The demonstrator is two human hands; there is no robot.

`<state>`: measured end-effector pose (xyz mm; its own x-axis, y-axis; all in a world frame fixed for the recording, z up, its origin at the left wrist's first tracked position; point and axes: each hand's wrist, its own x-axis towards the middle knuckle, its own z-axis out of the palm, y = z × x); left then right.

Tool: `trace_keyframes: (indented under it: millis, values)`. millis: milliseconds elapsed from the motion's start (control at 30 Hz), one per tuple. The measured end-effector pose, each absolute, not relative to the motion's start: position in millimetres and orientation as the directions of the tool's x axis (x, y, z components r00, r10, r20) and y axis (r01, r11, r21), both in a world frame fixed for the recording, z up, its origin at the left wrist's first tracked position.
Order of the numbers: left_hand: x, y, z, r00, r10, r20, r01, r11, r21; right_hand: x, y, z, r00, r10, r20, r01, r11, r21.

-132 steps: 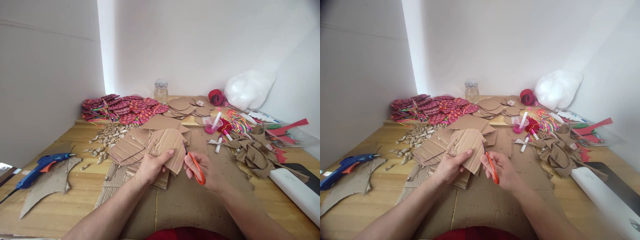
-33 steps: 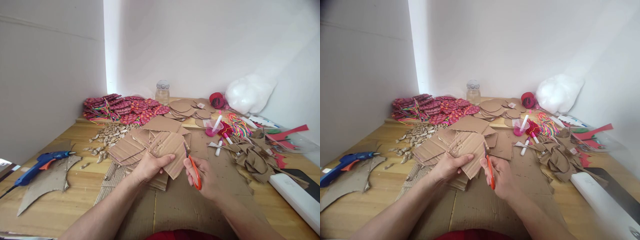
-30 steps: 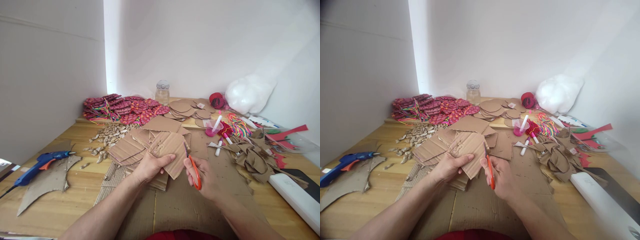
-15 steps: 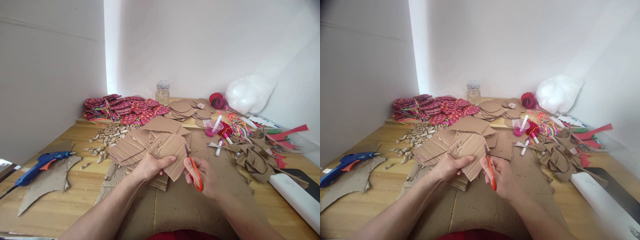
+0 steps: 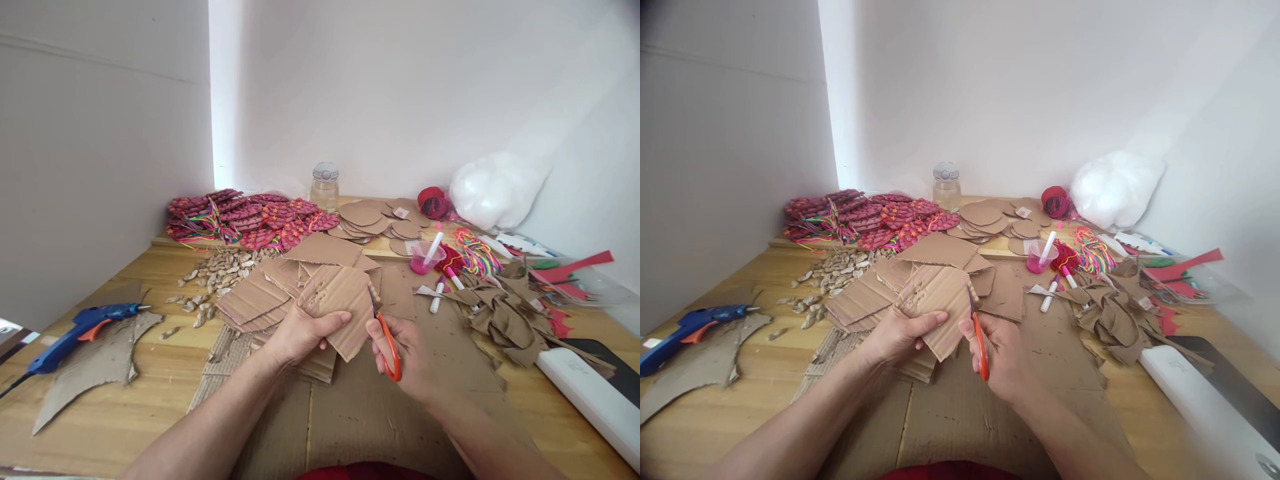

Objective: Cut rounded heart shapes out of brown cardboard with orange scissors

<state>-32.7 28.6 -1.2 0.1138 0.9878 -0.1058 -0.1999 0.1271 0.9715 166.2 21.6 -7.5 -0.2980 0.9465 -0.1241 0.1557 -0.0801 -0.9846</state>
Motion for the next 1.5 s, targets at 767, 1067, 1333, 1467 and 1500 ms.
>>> trace_keyframes:
  millis: [767, 1067, 1333, 1467, 1500]
  values:
    - [-27.9, 20.4, 1.4, 0.188, 0.969, -0.159, -0.105, 0.181, 0.978, 178.4, 30.5, 4.9, -0.369, 0.929, -0.023, 0.239, 0.071, -0.968]
    - [-31.7, 28.4, -1.5, 0.042, 0.996, -0.083, -0.217, 0.090, 0.972, 175.7, 33.4, 5.4, -0.437, 0.888, -0.144, 0.226, -0.047, -0.973]
    - [-37.1, 31.1, 7.1, -0.091, 0.996, -0.022, -0.066, 0.016, 0.998, 177.5, 32.6, 6.0, -0.465, 0.874, -0.141, 0.201, -0.051, -0.978]
    - [-37.6, 29.2, 13.7, -0.073, 0.991, 0.115, 0.009, -0.115, 0.993, 179.2, 33.4, 6.5, -0.495, 0.861, -0.116, 0.208, -0.013, -0.978]
    - [-37.4, 28.6, 14.1, -0.050, 0.989, 0.137, 0.014, -0.137, 0.990, 179.4, 33.6, 6.7, -0.508, 0.854, -0.113, 0.208, -0.006, -0.978]
